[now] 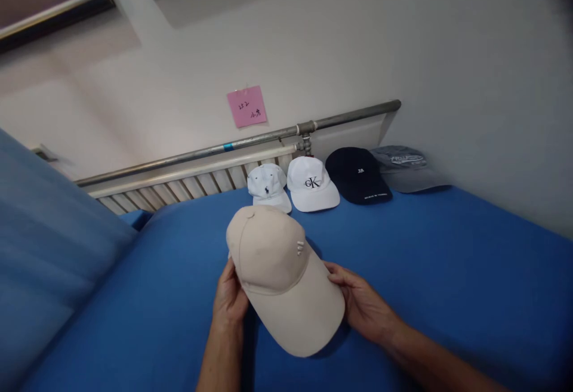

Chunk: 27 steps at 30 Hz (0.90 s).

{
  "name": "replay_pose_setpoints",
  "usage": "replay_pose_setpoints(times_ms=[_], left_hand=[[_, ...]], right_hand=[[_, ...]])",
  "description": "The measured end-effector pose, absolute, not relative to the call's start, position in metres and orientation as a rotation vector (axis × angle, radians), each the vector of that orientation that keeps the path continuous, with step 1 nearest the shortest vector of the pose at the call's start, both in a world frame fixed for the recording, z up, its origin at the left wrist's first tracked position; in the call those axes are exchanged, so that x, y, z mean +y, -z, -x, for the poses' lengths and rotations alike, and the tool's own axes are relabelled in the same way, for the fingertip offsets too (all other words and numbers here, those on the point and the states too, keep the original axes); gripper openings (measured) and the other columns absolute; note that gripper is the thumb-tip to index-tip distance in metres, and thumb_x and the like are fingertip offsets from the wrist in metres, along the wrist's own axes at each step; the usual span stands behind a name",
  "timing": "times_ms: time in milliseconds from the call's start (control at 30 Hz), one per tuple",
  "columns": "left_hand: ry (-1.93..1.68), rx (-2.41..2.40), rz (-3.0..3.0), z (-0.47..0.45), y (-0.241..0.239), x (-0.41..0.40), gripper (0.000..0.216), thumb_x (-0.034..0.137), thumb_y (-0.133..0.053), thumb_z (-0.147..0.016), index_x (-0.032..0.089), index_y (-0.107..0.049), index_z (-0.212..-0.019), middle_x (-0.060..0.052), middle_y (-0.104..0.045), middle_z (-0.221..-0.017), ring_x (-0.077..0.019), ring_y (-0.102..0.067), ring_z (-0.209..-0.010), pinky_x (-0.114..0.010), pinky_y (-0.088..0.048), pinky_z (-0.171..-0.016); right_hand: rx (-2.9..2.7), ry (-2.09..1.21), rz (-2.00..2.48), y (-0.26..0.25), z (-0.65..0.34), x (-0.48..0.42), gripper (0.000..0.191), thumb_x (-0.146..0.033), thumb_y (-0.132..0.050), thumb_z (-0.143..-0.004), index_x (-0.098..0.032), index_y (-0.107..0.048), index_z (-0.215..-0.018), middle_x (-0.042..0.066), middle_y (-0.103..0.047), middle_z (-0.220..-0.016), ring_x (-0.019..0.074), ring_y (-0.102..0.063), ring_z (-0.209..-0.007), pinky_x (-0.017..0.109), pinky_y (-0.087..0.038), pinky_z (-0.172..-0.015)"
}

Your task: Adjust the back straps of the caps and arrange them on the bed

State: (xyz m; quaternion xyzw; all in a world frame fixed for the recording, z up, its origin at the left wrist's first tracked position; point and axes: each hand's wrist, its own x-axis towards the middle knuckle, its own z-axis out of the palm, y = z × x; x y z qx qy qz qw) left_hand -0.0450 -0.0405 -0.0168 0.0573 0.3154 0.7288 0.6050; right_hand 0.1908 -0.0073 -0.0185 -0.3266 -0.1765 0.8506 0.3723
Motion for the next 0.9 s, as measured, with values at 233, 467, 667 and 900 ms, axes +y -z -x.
replay_pose_setpoints(times_ms=[233,467,667,900], left_hand=[[-1.725,0.732,-0.099,0.045,0.017,-0.039,0.024,0.019,-0.051,-0.09,0.018,-0.074,-0.082,-0.002,-0.077,-0.077,-0.0135,-0.072,-0.069,-0.021,-0.056,-0.072],[-1.594,0.684,-0.18,0.013,0.002,-0.042,0.031,0.034,-0.049,-0.093,0.013,-0.071,-0.094,-0.009,-0.076,-0.085,-0.0189,-0.071,-0.078,-0.03,-0.057,-0.076],[-1.422,0.772,-0.347,-0.017,0.001,-0.051,0.021,0.024,-0.071,-0.077,0.013,-0.07,-0.094,-0.011,-0.074,-0.098,-0.0236,-0.07,-0.087,-0.037,-0.058,-0.078],[-1.483,0.865,-0.379,-0.029,-0.003,-0.053,0.023,0.007,-0.072,-0.071,0.017,-0.069,-0.092,-0.006,-0.075,-0.091,-0.0194,-0.071,-0.081,-0.032,-0.059,-0.072]], right_hand=[[-0.391,-2.164,0.812,0.017,-0.191,-0.004,0.025,-0.009,-0.057,-0.068,-0.017,-0.069,-0.087,0.002,-0.07,-0.08,0.0147,-0.062,-0.072,0.025,-0.047,-0.068],[-0.283,-2.126,0.762,0.01,-0.196,0.004,0.023,-0.008,-0.057,-0.07,-0.017,-0.069,-0.088,0.002,-0.07,-0.08,0.0148,-0.062,-0.071,0.027,-0.048,-0.071],[-0.189,-2.016,0.701,0.006,-0.202,0.015,0.028,-0.003,-0.053,-0.074,-0.017,-0.068,-0.093,0.002,-0.072,-0.086,0.0142,-0.065,-0.074,0.025,-0.052,-0.072],[-0.346,-2.0,0.645,0.011,-0.194,0.012,0.028,-0.008,-0.063,-0.073,-0.02,-0.064,-0.098,0.001,-0.071,-0.093,0.0145,-0.066,-0.083,0.027,-0.052,-0.076]])
